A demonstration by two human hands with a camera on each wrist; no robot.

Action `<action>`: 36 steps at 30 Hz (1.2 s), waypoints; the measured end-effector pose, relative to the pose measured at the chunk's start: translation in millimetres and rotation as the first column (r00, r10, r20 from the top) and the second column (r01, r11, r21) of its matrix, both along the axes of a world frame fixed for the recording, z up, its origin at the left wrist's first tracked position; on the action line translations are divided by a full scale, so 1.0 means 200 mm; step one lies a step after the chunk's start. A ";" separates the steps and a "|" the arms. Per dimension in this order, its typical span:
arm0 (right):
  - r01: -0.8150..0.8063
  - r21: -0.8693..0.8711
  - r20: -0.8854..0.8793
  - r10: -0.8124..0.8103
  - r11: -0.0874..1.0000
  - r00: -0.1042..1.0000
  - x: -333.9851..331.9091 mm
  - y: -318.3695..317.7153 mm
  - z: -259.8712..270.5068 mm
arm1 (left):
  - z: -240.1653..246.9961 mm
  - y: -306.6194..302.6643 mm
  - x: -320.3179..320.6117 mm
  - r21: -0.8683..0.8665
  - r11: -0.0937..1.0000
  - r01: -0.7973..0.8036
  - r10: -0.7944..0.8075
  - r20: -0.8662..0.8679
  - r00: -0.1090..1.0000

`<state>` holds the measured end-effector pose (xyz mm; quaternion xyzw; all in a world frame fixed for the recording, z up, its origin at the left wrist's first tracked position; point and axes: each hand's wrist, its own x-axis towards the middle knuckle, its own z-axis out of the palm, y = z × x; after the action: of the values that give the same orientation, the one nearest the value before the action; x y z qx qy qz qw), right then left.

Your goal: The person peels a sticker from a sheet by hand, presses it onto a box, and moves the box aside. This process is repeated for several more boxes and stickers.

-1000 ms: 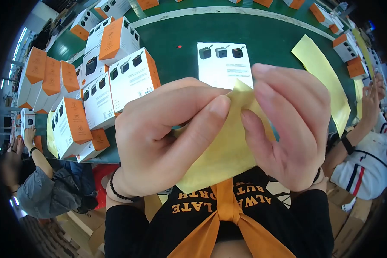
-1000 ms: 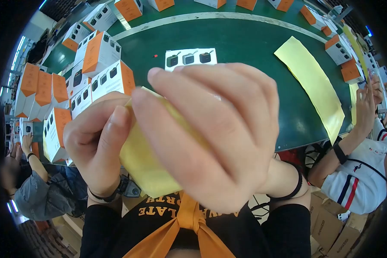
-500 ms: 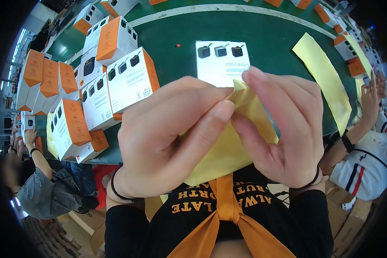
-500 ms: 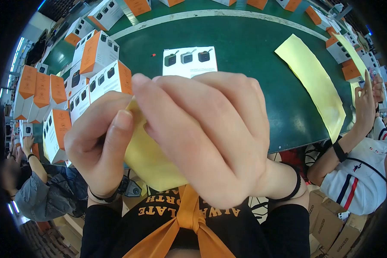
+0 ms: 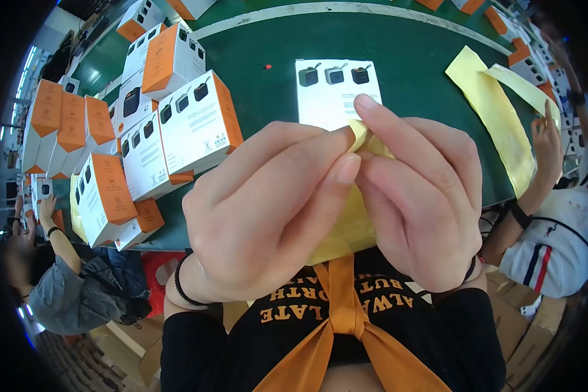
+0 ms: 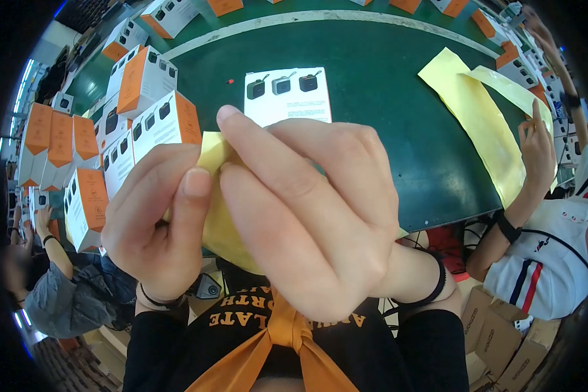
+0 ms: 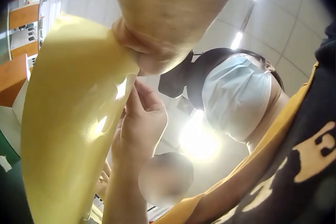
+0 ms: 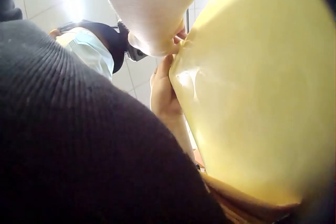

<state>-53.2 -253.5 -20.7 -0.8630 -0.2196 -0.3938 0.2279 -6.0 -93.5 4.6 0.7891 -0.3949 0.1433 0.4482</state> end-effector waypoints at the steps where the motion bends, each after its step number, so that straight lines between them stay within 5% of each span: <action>1: 0.004 0.064 -0.007 -0.004 0.998 1.000 0.00 0.00 -0.01 | 0.00 0.00 0.00 0.000 1.000 0.001 -0.001 0.000 1.000; 5: -0.045 0.193 -0.112 0.068 0.980 0.991 0.01 -0.02 0.03 | -0.01 0.00 0.00 -0.028 0.999 0.024 -0.025 -0.042 0.999; 11: -0.018 0.073 0.022 0.016 0.997 1.000 0.02 -0.02 0.01 | -0.02 -0.01 -0.01 0.000 1.000 0.004 -0.004 -0.042 0.999; 18: -0.043 0.147 -0.060 0.052 0.988 0.997 0.02 -0.03 0.01 | -0.02 -0.01 -0.01 0.001 1.000 -0.012 0.012 0.004 1.000; 23: -0.026 0.035 -0.045 0.027 0.999 0.999 0.01 -0.02 0.03 | -0.02 -0.02 -0.01 -0.005 1.000 -0.020 0.020 -0.022 1.000; 33: -0.075 0.158 -0.005 0.076 0.985 0.997 0.05 -0.05 0.01 | -0.03 -0.01 0.00 -0.067 0.998 -0.001 -0.007 -0.111 0.994; 36: -0.016 -0.003 -0.001 0.016 1.000 1.000 0.03 -0.05 0.02 | -0.03 -0.01 -0.01 -0.044 0.999 0.003 -0.007 -0.103 0.995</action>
<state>-46.8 -264.0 -16.3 -0.8617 -0.2269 -0.3914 0.2298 -7.4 -94.8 -0.8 0.7845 -0.3698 0.1098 0.4855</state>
